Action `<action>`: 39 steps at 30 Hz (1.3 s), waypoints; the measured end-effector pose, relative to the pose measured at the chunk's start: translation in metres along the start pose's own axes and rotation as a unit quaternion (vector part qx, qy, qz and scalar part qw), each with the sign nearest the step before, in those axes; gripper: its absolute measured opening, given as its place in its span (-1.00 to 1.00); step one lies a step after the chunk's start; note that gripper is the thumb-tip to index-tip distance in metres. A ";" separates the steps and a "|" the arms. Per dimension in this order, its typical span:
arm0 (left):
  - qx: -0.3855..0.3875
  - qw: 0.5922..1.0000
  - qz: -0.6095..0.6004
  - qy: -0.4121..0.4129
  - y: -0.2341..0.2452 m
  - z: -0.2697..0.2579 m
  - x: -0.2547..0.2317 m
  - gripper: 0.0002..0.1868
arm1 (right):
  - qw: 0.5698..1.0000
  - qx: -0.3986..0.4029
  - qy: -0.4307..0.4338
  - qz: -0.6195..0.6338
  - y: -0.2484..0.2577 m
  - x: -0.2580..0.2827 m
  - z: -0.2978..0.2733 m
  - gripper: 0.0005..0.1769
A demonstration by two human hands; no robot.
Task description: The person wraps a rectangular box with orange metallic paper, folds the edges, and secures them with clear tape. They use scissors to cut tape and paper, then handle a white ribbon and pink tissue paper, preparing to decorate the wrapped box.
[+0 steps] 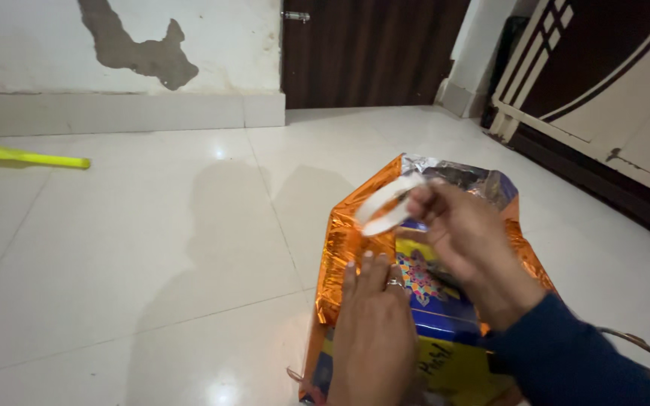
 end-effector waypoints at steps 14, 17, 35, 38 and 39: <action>-0.023 0.997 0.075 0.022 0.022 0.002 -0.015 -0.70 | 0.667 0.045 0.364 -0.648 0.008 0.060 -0.062 -0.75; -0.009 0.998 0.067 0.019 0.021 0.000 -0.013 -0.70 | 0.690 0.065 0.290 -0.660 0.017 0.038 -0.043 -0.73; 0.034 0.997 0.026 0.057 0.029 0.007 -0.011 -0.74 | 0.637 0.068 0.311 -0.702 -0.017 0.047 -0.064 -0.72; 0.024 0.998 0.010 0.054 0.033 0.008 -0.010 -0.71 | 0.718 0.097 0.165 -0.669 -0.007 0.016 -0.052 -0.65; 0.033 0.998 0.003 0.056 0.032 0.008 -0.009 -0.71 | 0.748 0.098 0.143 -0.641 -0.003 0.011 -0.049 -0.65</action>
Point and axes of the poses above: each hand's wrist, its own z-axis towards the middle knuckle, its own y-axis out of the back of the hand, x = y × z, the point moved 9 cm from there along z, towards the middle knuckle, and after that the axes turned 7 degrees about y, right-handed, at the moved point
